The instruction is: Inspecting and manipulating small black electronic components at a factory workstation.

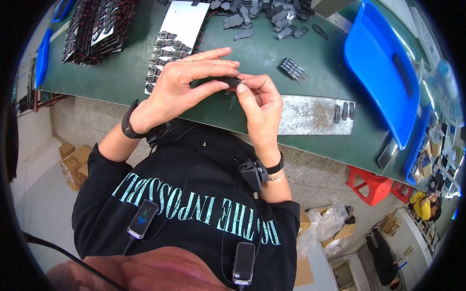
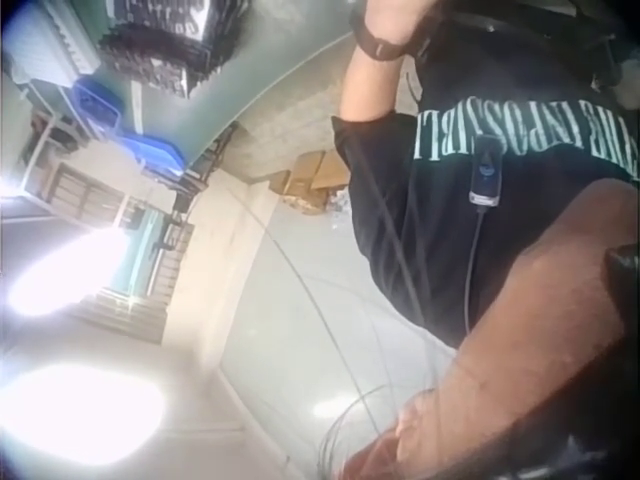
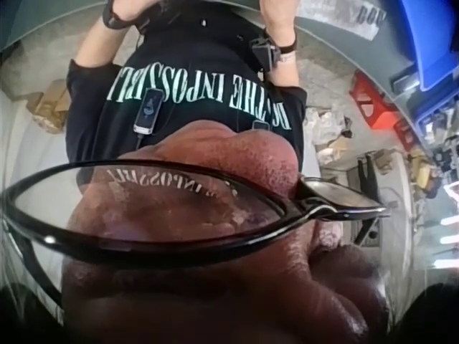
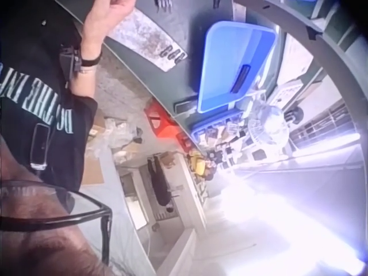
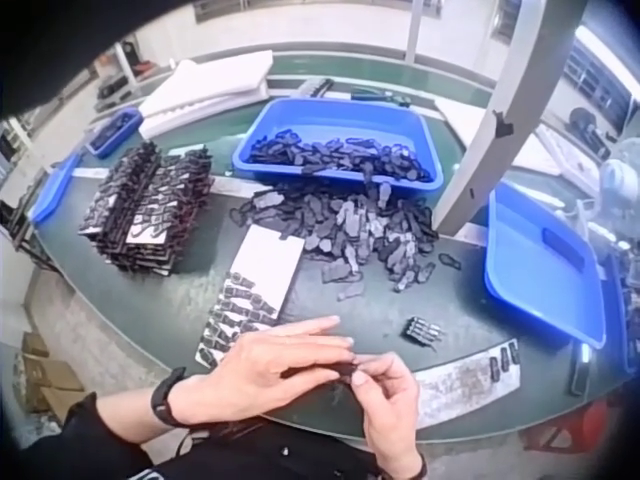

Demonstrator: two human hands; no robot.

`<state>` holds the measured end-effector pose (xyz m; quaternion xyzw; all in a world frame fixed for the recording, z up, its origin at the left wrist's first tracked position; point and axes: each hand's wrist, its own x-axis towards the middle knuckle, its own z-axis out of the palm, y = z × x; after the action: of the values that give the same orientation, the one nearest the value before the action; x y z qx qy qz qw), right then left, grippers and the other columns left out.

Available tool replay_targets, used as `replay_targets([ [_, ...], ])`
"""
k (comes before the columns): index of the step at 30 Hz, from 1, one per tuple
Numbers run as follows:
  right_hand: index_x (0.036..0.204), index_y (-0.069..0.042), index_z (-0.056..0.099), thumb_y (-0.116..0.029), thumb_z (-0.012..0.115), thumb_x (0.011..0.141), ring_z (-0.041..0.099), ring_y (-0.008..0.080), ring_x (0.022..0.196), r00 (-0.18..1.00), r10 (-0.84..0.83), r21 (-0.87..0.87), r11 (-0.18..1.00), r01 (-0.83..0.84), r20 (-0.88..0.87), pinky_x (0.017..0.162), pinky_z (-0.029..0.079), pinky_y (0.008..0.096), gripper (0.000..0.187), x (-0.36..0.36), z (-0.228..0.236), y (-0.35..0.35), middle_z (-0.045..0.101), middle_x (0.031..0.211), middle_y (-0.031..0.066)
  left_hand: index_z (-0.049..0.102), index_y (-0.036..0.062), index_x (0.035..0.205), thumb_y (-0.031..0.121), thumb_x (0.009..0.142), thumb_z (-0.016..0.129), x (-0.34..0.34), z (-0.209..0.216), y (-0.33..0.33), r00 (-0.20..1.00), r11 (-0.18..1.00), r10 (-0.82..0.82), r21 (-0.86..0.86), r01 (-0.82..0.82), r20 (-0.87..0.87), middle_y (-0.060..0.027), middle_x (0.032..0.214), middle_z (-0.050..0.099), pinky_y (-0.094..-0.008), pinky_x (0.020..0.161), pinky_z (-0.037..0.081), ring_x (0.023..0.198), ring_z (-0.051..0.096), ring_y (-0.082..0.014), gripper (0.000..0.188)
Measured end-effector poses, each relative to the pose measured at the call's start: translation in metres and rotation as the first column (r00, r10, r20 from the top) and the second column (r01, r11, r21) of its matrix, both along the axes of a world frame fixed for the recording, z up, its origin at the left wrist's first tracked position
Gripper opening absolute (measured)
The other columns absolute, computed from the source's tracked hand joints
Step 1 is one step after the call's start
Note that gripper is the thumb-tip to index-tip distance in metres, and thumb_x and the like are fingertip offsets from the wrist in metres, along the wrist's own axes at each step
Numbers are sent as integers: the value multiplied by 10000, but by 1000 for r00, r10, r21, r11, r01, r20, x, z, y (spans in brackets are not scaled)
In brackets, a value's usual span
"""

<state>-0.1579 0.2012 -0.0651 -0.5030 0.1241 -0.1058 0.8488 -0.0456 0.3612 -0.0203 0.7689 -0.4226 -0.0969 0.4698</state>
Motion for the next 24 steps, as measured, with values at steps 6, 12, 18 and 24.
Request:
replay_targets([
  [6, 1024, 7, 587, -53, 633, 978, 656, 175, 1029, 1000, 3, -43, 999, -3, 3, 963, 550, 370, 88, -2, 0, 0, 656, 1160, 140, 756, 61, 1110, 64, 843, 768, 0, -3, 2, 999, 1000, -5, 8, 5, -44, -96, 1162, 745, -379, 1009, 541, 1250, 630, -287, 267],
  [12, 1017, -11, 592, -45, 651, 974, 638, 110, 968, 1000, -20, -17, 1000, 21, 22, 872, 504, 246, 80, -1, 0, 4, 657, 1150, 112, 755, 54, 1104, 61, 840, 770, -4, -1, 1, 1000, 999, 18, 35, -18, 0, -92, 1157, 747, -375, 989, 551, 1229, 645, -282, 265],
  [18, 1031, -13, 559, -49, 630, 973, 601, 127, 980, 998, 10, -26, 1000, -9, 64, 926, 489, 285, 99, -2, -4, 2, 635, 1130, 109, 752, 50, 1088, 30, 816, 777, -11, -3, 0, 993, 998, 48, 25, -51, 104, -88, 1125, 754, -370, 948, 574, 1173, 678, -288, 274],
  [24, 1057, -19, 541, -50, 620, 978, 557, 99, 965, 997, 59, -150, 987, -52, 44, 894, 456, 262, 116, -2, 1, 4, 611, 1141, 83, 744, 39, 1062, 16, 793, 781, -21, -5, -3, 937, 996, 86, -20, -85, 337, -88, 1084, 758, -371, 928, 583, 1121, 701, -291, 272],
])
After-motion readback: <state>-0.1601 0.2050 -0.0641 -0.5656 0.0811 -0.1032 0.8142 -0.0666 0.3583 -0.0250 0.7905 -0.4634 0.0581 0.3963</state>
